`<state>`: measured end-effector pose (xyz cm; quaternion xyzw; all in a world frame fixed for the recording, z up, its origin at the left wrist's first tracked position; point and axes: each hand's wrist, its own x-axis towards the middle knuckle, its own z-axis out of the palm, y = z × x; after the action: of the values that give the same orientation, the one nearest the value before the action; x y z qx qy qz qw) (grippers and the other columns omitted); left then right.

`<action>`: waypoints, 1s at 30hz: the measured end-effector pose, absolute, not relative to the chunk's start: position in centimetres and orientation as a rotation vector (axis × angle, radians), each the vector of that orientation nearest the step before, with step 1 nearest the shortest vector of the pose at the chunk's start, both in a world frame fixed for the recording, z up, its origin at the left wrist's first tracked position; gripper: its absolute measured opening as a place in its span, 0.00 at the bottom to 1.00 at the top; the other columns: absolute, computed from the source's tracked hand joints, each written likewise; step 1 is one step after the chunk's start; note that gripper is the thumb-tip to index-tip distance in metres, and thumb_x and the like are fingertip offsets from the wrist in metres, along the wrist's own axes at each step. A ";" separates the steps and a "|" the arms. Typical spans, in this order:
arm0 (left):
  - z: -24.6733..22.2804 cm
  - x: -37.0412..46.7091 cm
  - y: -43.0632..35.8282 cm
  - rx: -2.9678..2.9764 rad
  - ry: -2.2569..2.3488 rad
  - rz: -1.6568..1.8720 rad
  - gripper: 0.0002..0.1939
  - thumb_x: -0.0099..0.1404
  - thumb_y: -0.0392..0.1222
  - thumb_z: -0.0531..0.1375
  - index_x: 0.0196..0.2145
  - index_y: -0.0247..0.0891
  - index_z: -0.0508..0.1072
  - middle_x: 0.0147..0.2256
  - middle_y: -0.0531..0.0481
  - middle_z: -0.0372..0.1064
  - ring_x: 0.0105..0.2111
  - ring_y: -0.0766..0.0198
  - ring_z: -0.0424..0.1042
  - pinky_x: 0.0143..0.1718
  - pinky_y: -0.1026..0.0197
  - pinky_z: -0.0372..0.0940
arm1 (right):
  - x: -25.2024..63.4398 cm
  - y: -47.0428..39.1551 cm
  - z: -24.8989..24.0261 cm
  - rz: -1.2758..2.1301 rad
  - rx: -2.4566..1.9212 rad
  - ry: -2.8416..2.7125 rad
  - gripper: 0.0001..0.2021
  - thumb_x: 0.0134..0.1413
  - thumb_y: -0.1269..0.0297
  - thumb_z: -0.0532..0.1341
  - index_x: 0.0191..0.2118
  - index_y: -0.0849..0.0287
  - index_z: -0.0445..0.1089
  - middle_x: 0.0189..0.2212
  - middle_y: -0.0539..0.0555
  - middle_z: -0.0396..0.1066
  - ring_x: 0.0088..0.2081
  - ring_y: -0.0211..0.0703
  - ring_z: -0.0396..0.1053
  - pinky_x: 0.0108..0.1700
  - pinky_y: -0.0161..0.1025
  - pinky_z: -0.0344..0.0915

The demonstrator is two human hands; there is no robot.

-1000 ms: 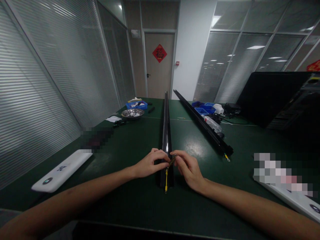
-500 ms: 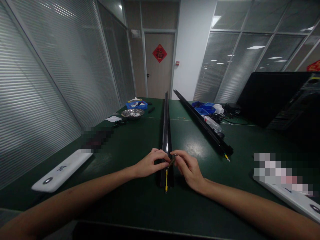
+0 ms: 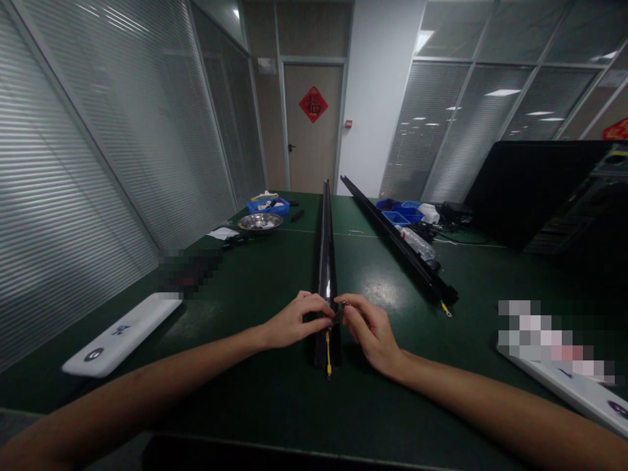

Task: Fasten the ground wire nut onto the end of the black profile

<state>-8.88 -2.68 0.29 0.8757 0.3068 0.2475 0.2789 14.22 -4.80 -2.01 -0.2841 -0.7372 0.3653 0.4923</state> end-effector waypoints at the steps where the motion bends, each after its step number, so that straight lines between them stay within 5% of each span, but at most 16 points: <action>1: 0.3 -8.9 -2.7 2.349 0.827 0.664 0.08 0.75 0.46 0.58 0.44 0.41 0.75 0.44 0.50 0.75 0.49 0.58 0.71 0.57 0.56 0.52 | 14.2 -4.8 -1.9 0.876 -0.690 -1.794 0.13 0.73 0.59 0.54 0.53 0.55 0.73 0.31 0.51 0.70 0.26 0.38 0.67 0.25 0.33 0.62; 30: 0.1 -9.0 -2.6 2.383 0.807 0.654 0.08 0.76 0.43 0.58 0.46 0.41 0.75 0.45 0.51 0.75 0.50 0.59 0.70 0.57 0.56 0.52 | 14.1 -4.9 -2.0 0.858 -0.698 -1.785 0.13 0.73 0.59 0.55 0.53 0.57 0.72 0.30 0.51 0.70 0.25 0.36 0.65 0.25 0.32 0.60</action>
<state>-8.98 -2.57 0.09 0.8832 0.2990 0.2424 0.2679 14.08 -4.86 -1.98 -0.2882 -0.7372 0.3545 0.4978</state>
